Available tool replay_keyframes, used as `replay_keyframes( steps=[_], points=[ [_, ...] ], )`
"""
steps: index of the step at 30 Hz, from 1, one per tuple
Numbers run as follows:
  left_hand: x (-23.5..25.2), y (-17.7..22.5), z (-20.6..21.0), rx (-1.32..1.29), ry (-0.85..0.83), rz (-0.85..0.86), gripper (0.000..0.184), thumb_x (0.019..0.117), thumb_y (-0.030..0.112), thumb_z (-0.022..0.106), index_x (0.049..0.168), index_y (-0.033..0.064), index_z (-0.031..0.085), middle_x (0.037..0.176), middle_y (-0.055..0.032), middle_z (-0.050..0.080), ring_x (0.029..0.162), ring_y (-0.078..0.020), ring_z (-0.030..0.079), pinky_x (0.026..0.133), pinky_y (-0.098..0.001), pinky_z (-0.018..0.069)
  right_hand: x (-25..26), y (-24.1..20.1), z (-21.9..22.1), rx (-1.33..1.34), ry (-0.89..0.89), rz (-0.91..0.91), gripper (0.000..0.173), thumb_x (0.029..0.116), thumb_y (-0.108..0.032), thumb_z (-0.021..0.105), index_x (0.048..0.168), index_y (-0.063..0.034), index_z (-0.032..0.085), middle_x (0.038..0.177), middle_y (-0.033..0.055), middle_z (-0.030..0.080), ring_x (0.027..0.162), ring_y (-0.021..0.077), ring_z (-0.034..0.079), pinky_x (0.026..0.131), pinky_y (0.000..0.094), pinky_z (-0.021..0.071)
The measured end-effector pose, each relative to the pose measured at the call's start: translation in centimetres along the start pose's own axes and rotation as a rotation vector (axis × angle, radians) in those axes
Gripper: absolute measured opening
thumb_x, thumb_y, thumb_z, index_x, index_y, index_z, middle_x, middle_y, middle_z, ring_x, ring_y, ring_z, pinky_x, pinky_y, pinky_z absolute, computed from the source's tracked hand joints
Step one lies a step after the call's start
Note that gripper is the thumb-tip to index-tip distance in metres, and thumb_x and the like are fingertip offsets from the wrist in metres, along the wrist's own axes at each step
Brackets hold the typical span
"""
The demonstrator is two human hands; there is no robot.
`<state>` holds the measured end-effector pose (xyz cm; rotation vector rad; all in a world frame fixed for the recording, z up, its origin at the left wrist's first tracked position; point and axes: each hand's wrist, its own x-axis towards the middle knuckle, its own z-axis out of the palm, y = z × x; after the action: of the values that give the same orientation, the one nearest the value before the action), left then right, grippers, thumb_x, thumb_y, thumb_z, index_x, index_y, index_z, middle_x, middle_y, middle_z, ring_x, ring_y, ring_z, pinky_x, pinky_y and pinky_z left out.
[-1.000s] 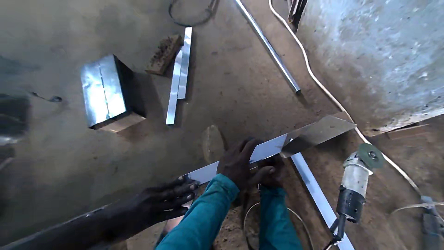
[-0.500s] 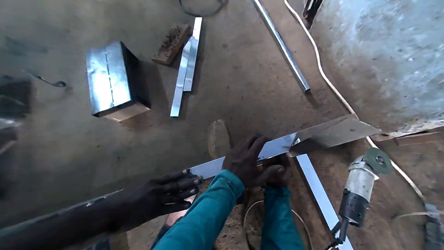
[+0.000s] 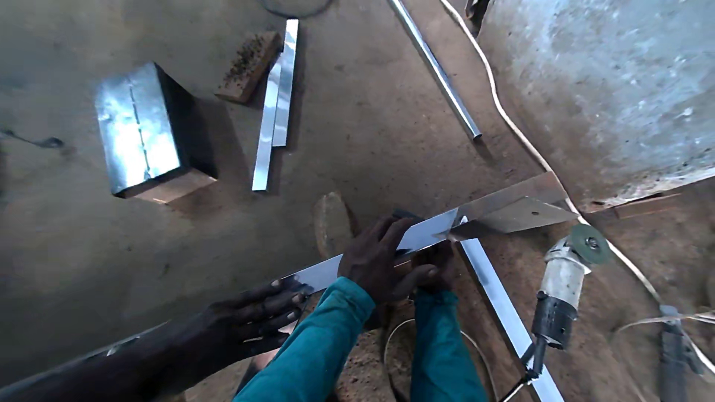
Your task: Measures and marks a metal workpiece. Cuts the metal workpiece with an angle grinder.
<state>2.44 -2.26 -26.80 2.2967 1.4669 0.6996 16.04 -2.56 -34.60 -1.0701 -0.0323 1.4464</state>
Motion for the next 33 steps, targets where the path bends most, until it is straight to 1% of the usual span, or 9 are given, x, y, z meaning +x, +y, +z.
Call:
replay_keyframes(
  steps=[5,8,11,13,17,19,23,31,33],
  points=[
    [-0.1,0.1,-0.1,-0.018,-0.001,-0.008,0.081,0.0835,0.07,0.062,0.131,0.0055,0.065,0.117,-0.0162,0.069,0.097,-0.0298,0.07,0.079,-0.0498,0.0596,0.3,0.1,0.5,-0.043,0.101,0.029,0.018,0.1112,-0.019,0.034,0.104,-0.0146,0.05,0.071,-0.0078,0.055,0.057,-0.0007,0.055,0.051,0.0167,0.0487],
    [0.5,1.6,-2.2,-0.043,-0.164,-0.088,0.076,0.0871,0.06,0.07,0.136,0.0029,0.06,0.126,-0.0194,0.065,0.102,-0.0334,0.068,0.085,-0.0522,0.0572,0.4,0.3,0.1,-0.103,0.068,-0.083,0.019,0.11,-0.013,0.035,0.109,-0.0086,0.054,0.077,-0.005,0.055,0.063,0.0001,0.055,0.058,0.0177,0.0499],
    [0.2,0.7,-0.8,-0.01,-0.032,-0.013,0.077,0.0835,0.066,0.064,0.13,0.0037,0.064,0.116,-0.0176,0.068,0.094,-0.0304,0.07,0.077,-0.0492,0.0595,0.9,0.1,1.0,0.019,0.106,-0.061,0.022,0.1117,-0.019,0.031,0.102,-0.0144,0.05,0.067,-0.0074,0.056,0.052,-0.0008,0.054,0.049,0.0163,0.0487],
    [0.6,2.1,-2.7,-0.058,-0.168,-0.097,0.074,0.0862,0.054,0.074,0.136,0.001,0.06,0.126,-0.0223,0.065,0.106,-0.0362,0.068,0.088,-0.0529,0.0564,0.9,-0.3,1.7,0.063,0.139,-0.036,0.024,0.1124,-0.023,0.03,0.103,-0.0138,0.05,0.067,-0.006,0.055,0.05,0.0011,0.052,0.047,0.0177,0.048],
    [-0.1,0.0,-0.1,-0.002,0.013,0.018,0.08,0.0835,0.07,0.061,0.13,0.0053,0.066,0.118,-0.0167,0.069,0.096,-0.0297,0.07,0.078,-0.0492,0.0601,1.1,-0.6,1.9,0.023,0.149,-0.025,0.024,0.1124,-0.026,0.029,0.108,-0.0143,0.05,0.074,-0.005,0.057,0.057,0.0026,0.056,0.052,0.0209,0.0513],
    [-0.2,-0.1,0.1,0.002,0.023,0.019,0.081,0.0834,0.072,0.06,0.129,0.0047,0.066,0.117,-0.0166,0.069,0.096,-0.0291,0.07,0.077,-0.048,0.0599,1.8,-0.2,1.7,0.114,0.135,-0.036,0.025,0.1121,-0.027,0.028,0.109,-0.0154,0.05,0.08,-0.0028,0.062,0.068,0.0068,0.063,0.062,0.0271,0.0565],
    [-0.2,-0.1,0.0,0.018,0.016,0.019,0.081,0.0831,0.071,0.061,0.128,0.004,0.066,0.118,-0.0174,0.069,0.097,-0.03,0.07,0.078,-0.0479,0.0599,2.2,-0.2,1.7,0.168,0.126,-0.034,0.025,0.1107,-0.026,0.028,0.108,-0.0161,0.051,0.084,-0.0013,0.064,0.076,0.0096,0.066,0.067,0.0314,0.0584],
    [-0.2,-0.2,0.2,0.01,0.036,0.05,0.08,0.0839,0.069,0.062,0.128,0.0033,0.066,0.117,-0.0167,0.069,0.098,-0.0286,0.07,0.081,-0.0462,0.0597,2.3,-0.3,1.4,0.154,0.104,-0.021,0.021,0.1102,-0.022,0.031,0.107,-0.0165,0.051,0.082,-0.0027,0.063,0.072,0.0071,0.065,0.064,0.0279,0.0578],
    [-0.2,-0.1,0.2,0.019,0.033,0.05,0.079,0.0839,0.069,0.061,0.127,0.003,0.066,0.116,-0.0182,0.069,0.097,-0.0306,0.07,0.08,-0.0478,0.0597,2.5,-0.1,1.1,0.119,0.109,-0.02,0.021,0.1099,-0.025,0.032,0.105,-0.0169,0.051,0.076,-0.0037,0.059,0.062,0.0054,0.059,0.056,0.025,0.0537]
  ],
)
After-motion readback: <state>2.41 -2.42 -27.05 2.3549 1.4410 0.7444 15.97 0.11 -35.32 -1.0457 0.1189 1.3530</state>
